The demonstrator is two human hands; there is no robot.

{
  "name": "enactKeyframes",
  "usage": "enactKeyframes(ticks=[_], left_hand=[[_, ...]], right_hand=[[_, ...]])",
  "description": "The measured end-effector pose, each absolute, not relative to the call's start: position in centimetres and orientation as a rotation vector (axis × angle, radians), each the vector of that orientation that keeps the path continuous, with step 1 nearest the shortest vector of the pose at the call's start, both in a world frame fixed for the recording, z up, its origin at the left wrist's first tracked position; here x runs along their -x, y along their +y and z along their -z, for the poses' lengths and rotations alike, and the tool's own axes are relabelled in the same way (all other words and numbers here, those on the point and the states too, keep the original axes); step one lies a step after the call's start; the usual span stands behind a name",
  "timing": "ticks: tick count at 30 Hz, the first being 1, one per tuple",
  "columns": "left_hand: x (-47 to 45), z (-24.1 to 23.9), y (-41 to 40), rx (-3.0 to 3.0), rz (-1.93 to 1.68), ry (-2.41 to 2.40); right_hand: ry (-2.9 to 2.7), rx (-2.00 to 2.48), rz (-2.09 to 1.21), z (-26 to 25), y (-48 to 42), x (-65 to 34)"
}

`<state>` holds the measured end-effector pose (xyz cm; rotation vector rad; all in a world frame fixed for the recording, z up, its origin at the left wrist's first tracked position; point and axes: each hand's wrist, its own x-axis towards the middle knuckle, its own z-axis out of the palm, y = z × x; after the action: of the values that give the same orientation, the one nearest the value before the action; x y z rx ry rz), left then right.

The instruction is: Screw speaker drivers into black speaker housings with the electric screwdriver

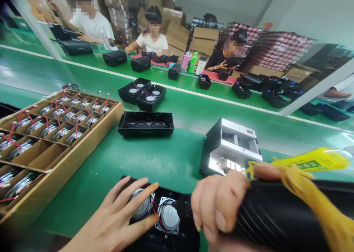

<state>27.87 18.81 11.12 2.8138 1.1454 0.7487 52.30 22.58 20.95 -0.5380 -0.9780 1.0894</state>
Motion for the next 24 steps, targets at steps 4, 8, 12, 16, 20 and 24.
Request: enactKeyframes(ticks=[4, 8, 12, 16, 20, 24], left_hand=[[-29.1, -10.5, 18.8, -2.817, -0.587, 1.121], [-29.4, -10.5, 18.7, -2.725, -0.535, 1.134], [-29.1, -11.2, 19.0, -2.655, -0.463, 1.116], [-28.9, -11.6, 19.4, -2.621, -0.434, 1.093], [-28.9, -11.5, 19.4, -2.631, -0.433, 1.079], [-29.0, -11.5, 19.4, -2.622, -0.435, 1.067]], right_hand=[[-1.059, 0.52, -1.058, -21.2, 24.3, -49.6], [-1.092, 0.555, -1.162, -19.1, 24.9, -49.1], [-1.106, 0.55, -1.2, -17.9, 25.1, -48.9], [-1.125, 0.572, -1.208, -17.7, 25.4, -48.7], [-1.119, 0.588, -1.203, -17.4, 25.7, -48.6], [-1.127, 0.593, -1.215, -17.3, 25.9, -48.5]])
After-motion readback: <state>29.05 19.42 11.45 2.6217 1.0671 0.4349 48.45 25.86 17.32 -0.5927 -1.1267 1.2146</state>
